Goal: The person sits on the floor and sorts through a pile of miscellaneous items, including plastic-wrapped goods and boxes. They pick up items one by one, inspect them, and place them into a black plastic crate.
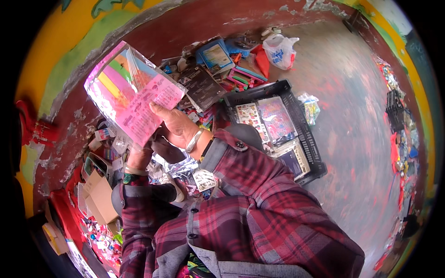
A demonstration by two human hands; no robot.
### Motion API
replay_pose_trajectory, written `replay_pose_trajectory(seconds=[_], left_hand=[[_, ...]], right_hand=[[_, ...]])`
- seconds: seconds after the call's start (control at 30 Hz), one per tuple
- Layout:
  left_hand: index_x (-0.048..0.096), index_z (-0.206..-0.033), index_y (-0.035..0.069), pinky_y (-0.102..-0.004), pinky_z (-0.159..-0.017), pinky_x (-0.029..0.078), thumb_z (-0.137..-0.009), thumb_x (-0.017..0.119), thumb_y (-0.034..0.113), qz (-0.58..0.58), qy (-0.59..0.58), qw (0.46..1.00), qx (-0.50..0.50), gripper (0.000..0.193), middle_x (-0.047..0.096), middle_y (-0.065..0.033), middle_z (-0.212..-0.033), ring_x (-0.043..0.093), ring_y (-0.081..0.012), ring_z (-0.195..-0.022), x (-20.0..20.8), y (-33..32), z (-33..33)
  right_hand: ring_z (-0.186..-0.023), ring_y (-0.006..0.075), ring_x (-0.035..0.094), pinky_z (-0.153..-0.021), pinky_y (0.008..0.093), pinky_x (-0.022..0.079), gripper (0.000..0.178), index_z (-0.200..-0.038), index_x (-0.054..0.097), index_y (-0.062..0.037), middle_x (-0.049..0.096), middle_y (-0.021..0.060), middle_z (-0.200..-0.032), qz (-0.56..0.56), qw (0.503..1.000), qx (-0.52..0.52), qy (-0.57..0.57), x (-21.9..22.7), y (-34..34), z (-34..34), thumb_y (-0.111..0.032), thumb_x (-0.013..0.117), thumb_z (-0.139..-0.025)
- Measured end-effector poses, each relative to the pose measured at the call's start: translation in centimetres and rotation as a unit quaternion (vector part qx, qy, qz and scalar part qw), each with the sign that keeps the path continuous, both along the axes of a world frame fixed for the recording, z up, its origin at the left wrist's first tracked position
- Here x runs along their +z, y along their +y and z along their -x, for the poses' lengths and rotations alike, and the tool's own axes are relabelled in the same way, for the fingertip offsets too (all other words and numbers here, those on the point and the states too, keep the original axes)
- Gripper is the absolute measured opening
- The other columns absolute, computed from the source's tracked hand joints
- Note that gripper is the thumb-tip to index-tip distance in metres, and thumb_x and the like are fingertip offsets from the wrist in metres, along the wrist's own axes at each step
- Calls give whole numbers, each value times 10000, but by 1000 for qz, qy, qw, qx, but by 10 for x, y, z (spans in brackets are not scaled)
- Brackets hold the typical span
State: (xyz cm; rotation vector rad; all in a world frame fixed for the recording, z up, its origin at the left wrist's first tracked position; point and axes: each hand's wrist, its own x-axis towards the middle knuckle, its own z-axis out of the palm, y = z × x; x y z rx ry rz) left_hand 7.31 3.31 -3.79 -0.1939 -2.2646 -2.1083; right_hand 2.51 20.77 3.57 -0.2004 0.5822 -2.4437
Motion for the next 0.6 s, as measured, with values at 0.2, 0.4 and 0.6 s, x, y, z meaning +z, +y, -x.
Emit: replay_pose_trajectory(seconds=[0.2,0.4,0.6], left_hand=[[506,-1212,-47,-271,-882,450,-870,439,14,-93,-110,990,-1,354,574,-111,-1163,572,-178,-1022,27,-22,-35],[487,-1227,-38,-306,-856,480,-854,469,17,-155,-94,980,76,377,586,-124,-1139,593,-214,-992,31,-46,-72],[529,-1163,-25,-248,-724,504,-803,439,-43,-154,-170,967,108,372,627,-101,-1036,625,-170,-867,-7,-41,-72]], right_hand=[[-1003,196,571,-913,345,457,305,-1139,513,-37,579,76,-1100,-127,976,-174,-23,2,135,5,-116,600,-858],[-953,221,595,-843,339,494,340,-1132,511,14,592,104,-1067,-280,842,-460,38,-64,350,-29,-57,615,-816],[-953,239,604,-757,361,514,293,-1136,500,-21,606,103,-1028,-307,822,-432,-208,-177,416,-142,-68,558,-853]])
